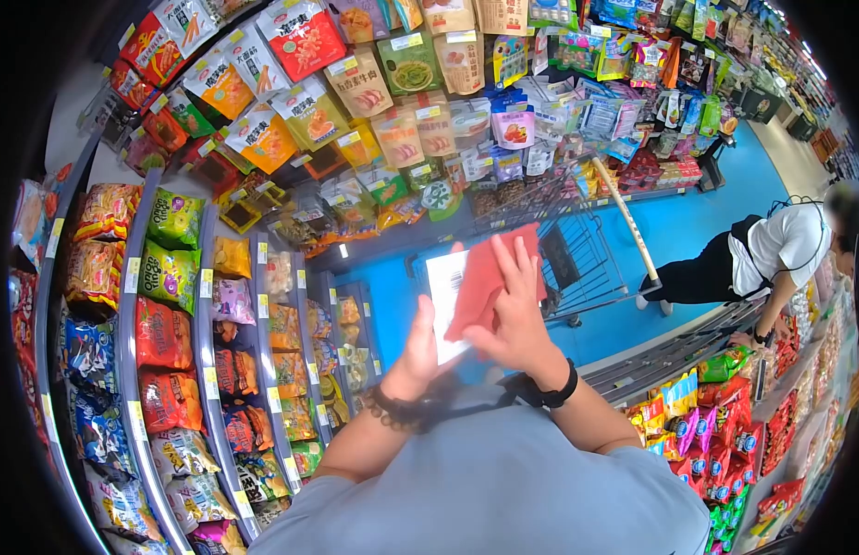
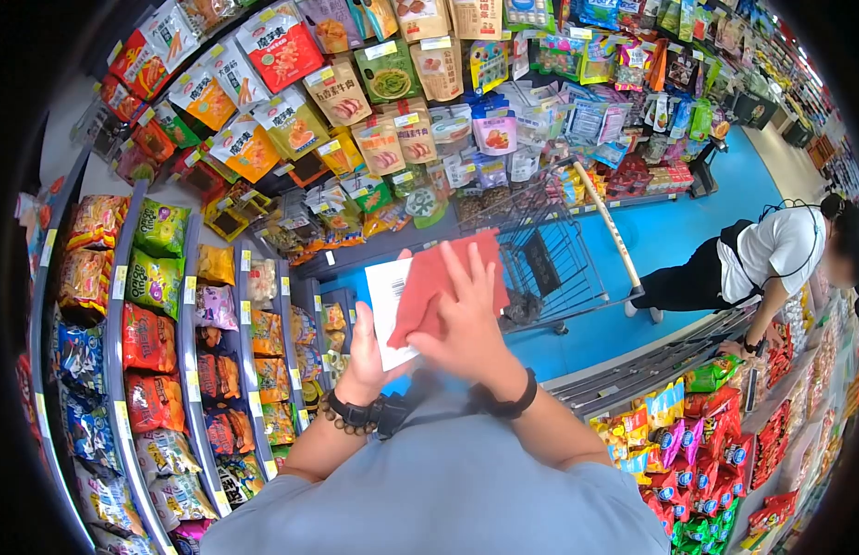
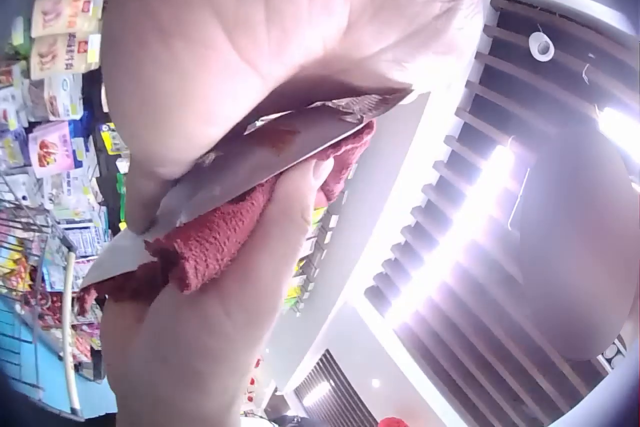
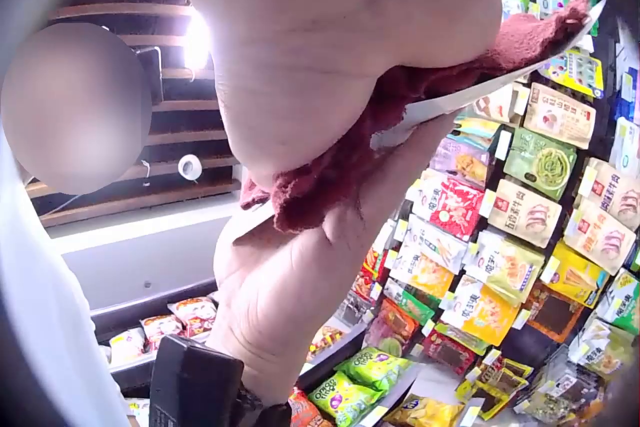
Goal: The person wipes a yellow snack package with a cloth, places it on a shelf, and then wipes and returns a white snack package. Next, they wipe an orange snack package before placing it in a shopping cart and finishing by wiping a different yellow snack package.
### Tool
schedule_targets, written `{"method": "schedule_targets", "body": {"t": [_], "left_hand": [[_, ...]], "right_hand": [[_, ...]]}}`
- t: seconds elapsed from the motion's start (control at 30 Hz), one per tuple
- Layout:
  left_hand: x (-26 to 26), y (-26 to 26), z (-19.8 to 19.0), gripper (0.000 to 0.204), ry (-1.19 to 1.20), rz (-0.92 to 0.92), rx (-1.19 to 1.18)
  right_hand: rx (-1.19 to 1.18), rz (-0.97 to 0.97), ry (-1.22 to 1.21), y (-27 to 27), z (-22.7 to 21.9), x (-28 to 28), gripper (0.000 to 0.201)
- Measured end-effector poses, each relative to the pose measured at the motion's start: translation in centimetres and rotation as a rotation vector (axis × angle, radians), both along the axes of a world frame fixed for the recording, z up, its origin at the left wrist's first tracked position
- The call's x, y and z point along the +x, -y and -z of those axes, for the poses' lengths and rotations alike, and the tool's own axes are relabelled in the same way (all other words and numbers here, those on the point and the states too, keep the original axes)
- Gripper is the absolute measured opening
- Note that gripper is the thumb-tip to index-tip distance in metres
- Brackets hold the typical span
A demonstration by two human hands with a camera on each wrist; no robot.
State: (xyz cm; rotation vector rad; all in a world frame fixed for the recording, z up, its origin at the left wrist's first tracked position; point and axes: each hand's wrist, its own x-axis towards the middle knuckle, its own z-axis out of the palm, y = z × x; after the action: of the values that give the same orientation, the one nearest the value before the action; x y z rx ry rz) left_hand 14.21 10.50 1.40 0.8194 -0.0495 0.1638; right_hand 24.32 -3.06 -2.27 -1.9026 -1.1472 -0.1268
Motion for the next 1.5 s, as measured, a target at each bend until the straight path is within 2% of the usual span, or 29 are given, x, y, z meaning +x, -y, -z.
{"method": "schedule_targets", "body": {"t": [0.03,0.13,0.23,0.27,0.33,0.37,0.43,0.47,0.53,0.57,0.67,0.77,0.8,0.87,0.9,1.0,1.07,1.13,1.17,1.27,1.37,1.4,1.47,1.5], "left_hand": [[-0.2,-0.1,0.2,0.087,0.000,0.015,-0.019],[-0.4,-0.7,1.1,0.087,-0.059,0.120,0.062],[-0.7,-0.4,2.6,0.080,-0.203,0.112,0.036],[-0.9,-0.4,2.8,0.078,-0.192,0.081,0.049],[-0.9,-0.5,1.9,0.073,-0.164,0.029,0.082],[-0.9,0.0,1.2,0.074,-0.250,0.022,-0.045],[-0.8,-0.3,1.8,0.071,-0.162,0.075,-0.003],[-0.7,-0.5,2.3,0.070,-0.116,0.098,0.017],[-0.7,-0.5,3.6,0.069,-0.183,0.090,-0.055],[-0.6,-0.4,4.0,0.071,-0.229,0.082,-0.063],[0.5,0.8,2.8,0.070,-0.244,0.087,-0.003],[0.0,0.9,2.5,0.068,-0.349,0.071,-0.012],[-0.3,0.5,2.4,0.068,-0.406,0.061,-0.029],[-0.7,-0.2,2.3,0.066,-0.299,0.072,-0.067],[-0.9,-0.5,2.2,0.064,-0.244,0.079,-0.086],[-0.8,-0.7,1.8,0.063,-0.131,0.061,-0.080],[-0.5,-0.8,2.2,0.062,-0.127,0.080,-0.125],[-0.6,0.0,2.0,0.062,-0.224,0.028,0.041],[-0.6,0.2,1.9,0.061,-0.270,0.000,0.123],[-1.3,-0.2,1.8,0.061,-0.348,0.068,-0.091],[-2.3,-1.4,2.2,0.061,-0.308,0.150,-0.006],[-2.3,-1.6,1.8,0.061,-0.268,0.174,0.026],[-1.7,-0.8,1.2,0.057,-0.228,0.102,-0.043],[-1.6,-0.9,1.5,0.057,-0.232,0.098,-0.063]], "right_hand": [[0.082,0.018,-0.017,-0.3,0.6,0.2,0.075],[0.178,0.033,-0.137,-0.7,0.9,-0.6,0.077],[0.180,-0.161,-0.068,-0.9,0.5,-1.5,0.077],[0.184,-0.215,-0.081,-0.7,0.1,-1.8,0.081],[0.111,-0.269,0.074,-0.2,0.1,-0.8,0.085],[0.165,-0.140,0.027,0.0,0.4,-1.0,0.085],[0.268,0.116,-0.057,0.0,1.4,-1.1,0.085],[0.230,0.168,-0.112,0.2,1.9,-1.0,0.085],[0.156,0.264,-0.225,0.6,3.1,-0.8,0.085],[0.107,0.233,-0.256,0.9,3.8,-0.6,0.085],[0.064,0.148,-0.061,0.8,3.7,-0.6,0.085],[0.136,0.051,-0.097,0.1,-0.8,-2.3,0.083],[0.121,0.034,-0.078,0.1,-0.5,-2.0,0.082],[0.095,0.005,-0.035,0.3,0.7,-0.3,0.081],[0.062,0.084,0.031,0.5,1.1,0.3,0.077],[-0.028,0.191,-0.206,0.6,3.5,1.3,0.075],[0.064,0.104,-0.231,0.6,3.8,0.8,0.078],[0.168,0.044,-0.135,-0.4,2.7,-0.7,0.080],[0.158,-0.033,-0.082,-0.4,0.4,-1.7,0.083],[0.106,-0.046,-0.052,-0.5,-1.0,-1.8,0.085],[0.174,0.016,-0.123,0.0,1.2,0.1,0.080],[0.233,0.017,-0.249,-0.1,2.5,0.8,0.078],[0.343,0.009,-0.505,-0.2,4.8,1.6,0.075],[0.370,0.037,-0.698,-0.3,3.2,1.0,0.062]]}}
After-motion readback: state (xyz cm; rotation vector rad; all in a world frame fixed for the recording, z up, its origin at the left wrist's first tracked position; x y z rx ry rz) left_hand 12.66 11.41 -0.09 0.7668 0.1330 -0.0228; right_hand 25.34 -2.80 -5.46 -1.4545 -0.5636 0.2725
